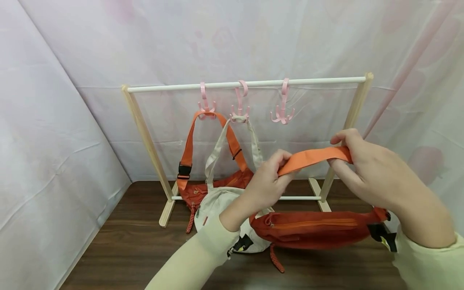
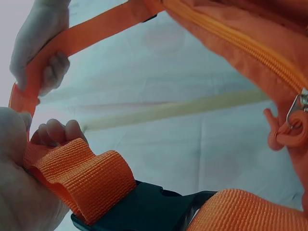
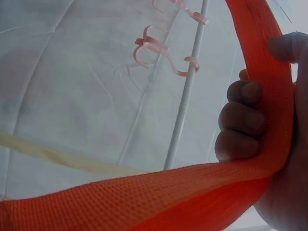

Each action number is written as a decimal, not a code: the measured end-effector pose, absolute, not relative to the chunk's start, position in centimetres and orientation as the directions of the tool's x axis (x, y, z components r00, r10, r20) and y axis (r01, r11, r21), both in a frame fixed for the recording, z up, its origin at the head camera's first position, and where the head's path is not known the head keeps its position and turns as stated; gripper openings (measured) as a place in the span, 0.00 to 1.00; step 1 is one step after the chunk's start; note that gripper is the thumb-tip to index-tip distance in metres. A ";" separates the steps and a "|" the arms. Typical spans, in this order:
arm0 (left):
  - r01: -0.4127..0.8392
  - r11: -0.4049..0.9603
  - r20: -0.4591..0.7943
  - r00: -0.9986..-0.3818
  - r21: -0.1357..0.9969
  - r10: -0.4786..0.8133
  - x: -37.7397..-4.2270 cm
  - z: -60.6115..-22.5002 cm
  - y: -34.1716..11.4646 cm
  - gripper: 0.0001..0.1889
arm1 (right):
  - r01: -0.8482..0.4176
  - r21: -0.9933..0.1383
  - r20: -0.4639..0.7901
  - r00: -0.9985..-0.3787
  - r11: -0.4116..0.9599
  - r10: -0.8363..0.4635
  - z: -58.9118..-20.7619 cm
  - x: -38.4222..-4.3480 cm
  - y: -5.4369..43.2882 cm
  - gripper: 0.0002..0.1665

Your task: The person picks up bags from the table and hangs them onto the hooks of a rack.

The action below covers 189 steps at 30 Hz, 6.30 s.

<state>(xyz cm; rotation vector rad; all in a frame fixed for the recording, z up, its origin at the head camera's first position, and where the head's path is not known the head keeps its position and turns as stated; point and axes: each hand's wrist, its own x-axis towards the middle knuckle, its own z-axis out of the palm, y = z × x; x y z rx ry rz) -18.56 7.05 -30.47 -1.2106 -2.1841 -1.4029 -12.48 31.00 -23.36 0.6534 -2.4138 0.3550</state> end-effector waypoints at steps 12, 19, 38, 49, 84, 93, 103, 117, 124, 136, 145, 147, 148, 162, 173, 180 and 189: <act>0.687 0.139 0.556 -0.675 0.713 0.485 -19.9 -28.9 4.2 0.17 | -0.624 -0.170 0.582 -0.688 0.763 -0.433 -23.4 -15.0 30.3 0.22; 0.732 0.161 0.608 -0.650 0.662 0.455 -21.0 -28.0 3.1 0.16 | -0.695 -0.165 0.585 -0.640 0.700 -0.498 -23.1 -16.2 29.7 0.28; 0.795 0.291 0.688 -0.606 0.531 0.400 -24.6 -25.4 1.1 0.15 | -0.737 -0.035 0.699 -0.501 0.675 -0.511 -22.6 -19.9 27.2 0.12; 0.782 0.499 0.689 -0.594 0.373 0.415 -26.3 -23.5 1.1 0.14 | -0.620 -0.025 0.743 -0.536 0.784 -0.401 -21.5 -21.3 26.0 0.02; 0.446 0.877 0.683 -0.698 0.179 0.215 -28.8 -22.3 4.4 0.13 | -0.450 -0.157 0.715 -0.666 0.879 -0.213 -22.1 -25.0 24.3 0.10; 0.424 0.887 0.666 -0.717 0.183 0.206 -29.1 -23.1 4.9 0.14 | -0.434 -0.162 0.696 -0.686 0.886 -0.209 -23.0 -25.5 24.4 0.10; 0.403 0.903 0.643 -0.733 0.149 0.221 -29.5 -24.1 5.4 0.15 | -0.418 -0.174 0.684 -0.703 0.892 -0.197 -24.0 -26.1 24.6 0.11; 0.417 0.893 0.616 -0.751 0.166 0.236 -29.6 -25.7 5.2 0.15 | -0.406 -0.157 0.685 -0.701 0.900 -0.197 -25.1 -26.6 24.9 0.09; 0.449 0.876 0.617 -0.744 0.177 0.256 -29.2 -26.6 4.9 0.14 | -0.407 -0.159 0.687 -0.700 0.900 -0.195 -25.6 -26.6 25.1 0.07; 0.550 0.834 0.773 -0.549 0.048 0.318 -28.6 -29.1 4.0 0.13 | -0.393 -0.194 0.668 -0.724 0.899 -0.172 -26.5 -26.1 25.7 0.10; 0.562 0.826 0.887 -0.360 -0.040 0.288 -28.2 -30.6 3.2 0.16 | -0.389 -0.244 0.648 -0.747 0.889 -0.149 -27.2 -25.5 26.3 0.25; 0.553 0.831 0.904 -0.320 -0.066 0.285 -28.1 -31.0 3.1 0.16 | -0.390 -0.258 0.639 -0.755 0.884 -0.146 -27.3 -25.3 26.4 0.27; 0.549 0.832 0.909 -0.304 -0.079 0.286 -28.0 -31.1 3.0 0.16 | -0.389 -0.265 0.636 -0.758 0.882 -0.143 -27.4 -25.2 26.5 0.28; 0.570 0.819 0.924 -0.277 -0.062 0.263 -27.2 -32.9 1.7 0.21 | -0.392 -0.273 0.678 -0.726 0.878 -0.114 -28.5 -23.9 26.9 0.35; 0.606 0.795 0.913 -0.331 0.011 0.240 -25.3 -33.8 0.2 0.26 | -0.429 -0.225 0.727 -0.671 0.875 -0.142 -29.6 -22.3 27.2 0.37; 0.624 0.780 0.911 -0.345 0.042 0.227 -24.1 -34.6 -0.7 0.30 | -0.485 -0.161 0.771 -0.605 0.860 -0.197 -30.6 -21.1 27.3 0.38; 0.619 0.782 0.875 -0.417 0.075 0.246 -22.6 -36.0 -2.7 0.31 | -0.537 -0.106 0.784 -0.563 0.837 -0.261 -32.3 -19.5 27.3 0.39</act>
